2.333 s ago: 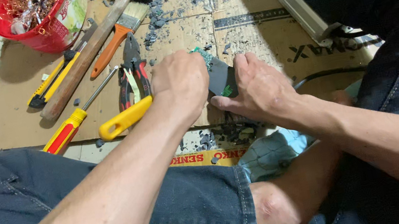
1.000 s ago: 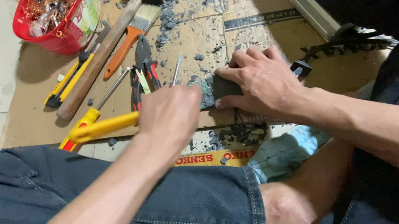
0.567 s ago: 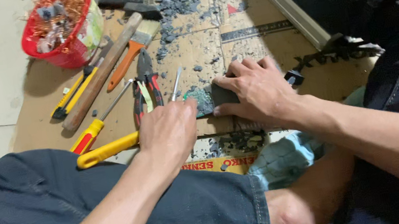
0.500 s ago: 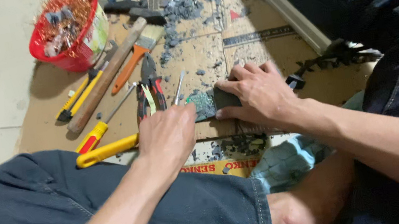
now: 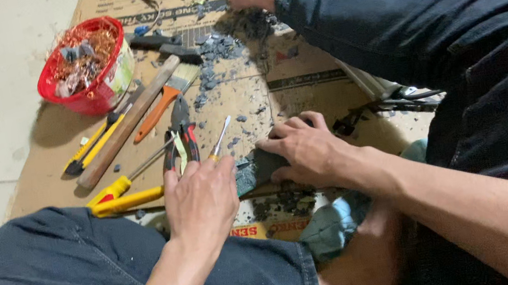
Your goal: The person sits on the floor and uses a yellow-handled scraper to remove material from a green circuit board. They hold the board steady with their left hand while scraping with their right hand, creating debris on the cardboard below.
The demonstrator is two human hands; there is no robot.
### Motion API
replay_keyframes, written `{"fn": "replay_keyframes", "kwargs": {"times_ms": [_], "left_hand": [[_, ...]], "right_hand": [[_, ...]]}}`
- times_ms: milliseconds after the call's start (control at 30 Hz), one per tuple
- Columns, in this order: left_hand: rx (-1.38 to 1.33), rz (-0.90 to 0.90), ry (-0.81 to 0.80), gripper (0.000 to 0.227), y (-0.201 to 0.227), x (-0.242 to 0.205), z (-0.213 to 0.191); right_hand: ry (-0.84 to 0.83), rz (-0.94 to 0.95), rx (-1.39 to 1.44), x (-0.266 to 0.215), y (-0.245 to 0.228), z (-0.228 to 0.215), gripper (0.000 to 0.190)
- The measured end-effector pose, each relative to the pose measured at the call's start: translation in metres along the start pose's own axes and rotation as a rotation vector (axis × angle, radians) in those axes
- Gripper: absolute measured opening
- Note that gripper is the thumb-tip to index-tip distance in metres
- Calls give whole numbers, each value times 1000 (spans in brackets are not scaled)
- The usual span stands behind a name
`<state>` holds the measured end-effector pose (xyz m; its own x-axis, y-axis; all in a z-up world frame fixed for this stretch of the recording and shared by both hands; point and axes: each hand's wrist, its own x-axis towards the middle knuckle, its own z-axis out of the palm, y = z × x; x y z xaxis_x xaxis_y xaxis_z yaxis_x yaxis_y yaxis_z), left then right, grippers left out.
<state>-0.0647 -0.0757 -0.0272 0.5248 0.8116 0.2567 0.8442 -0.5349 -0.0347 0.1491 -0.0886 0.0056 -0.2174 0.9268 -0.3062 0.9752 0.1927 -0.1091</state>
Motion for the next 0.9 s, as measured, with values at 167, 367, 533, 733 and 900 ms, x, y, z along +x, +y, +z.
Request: {"fn": "replay_keyframes", "kwargs": {"times_ms": [167, 367, 533, 733, 900], "left_hand": [[-23, -18, -1, 16, -3, -7, 17], [-25, -4, -87, 19, -5, -1, 0], [-50, -44, -121, 21, -4, 4, -5], [-84, -42, -182, 26, 0, 8, -20], [-48, 24, -227, 26, 3, 14, -35]], "right_hand": [[30, 57, 25, 11, 3, 15, 71], [39, 67, 18, 3, -6, 5, 70], [30, 61, 14, 2, -5, 5, 75], [54, 53, -25, 0, -9, 4, 69], [98, 39, -27, 3, -5, 11, 71]]}}
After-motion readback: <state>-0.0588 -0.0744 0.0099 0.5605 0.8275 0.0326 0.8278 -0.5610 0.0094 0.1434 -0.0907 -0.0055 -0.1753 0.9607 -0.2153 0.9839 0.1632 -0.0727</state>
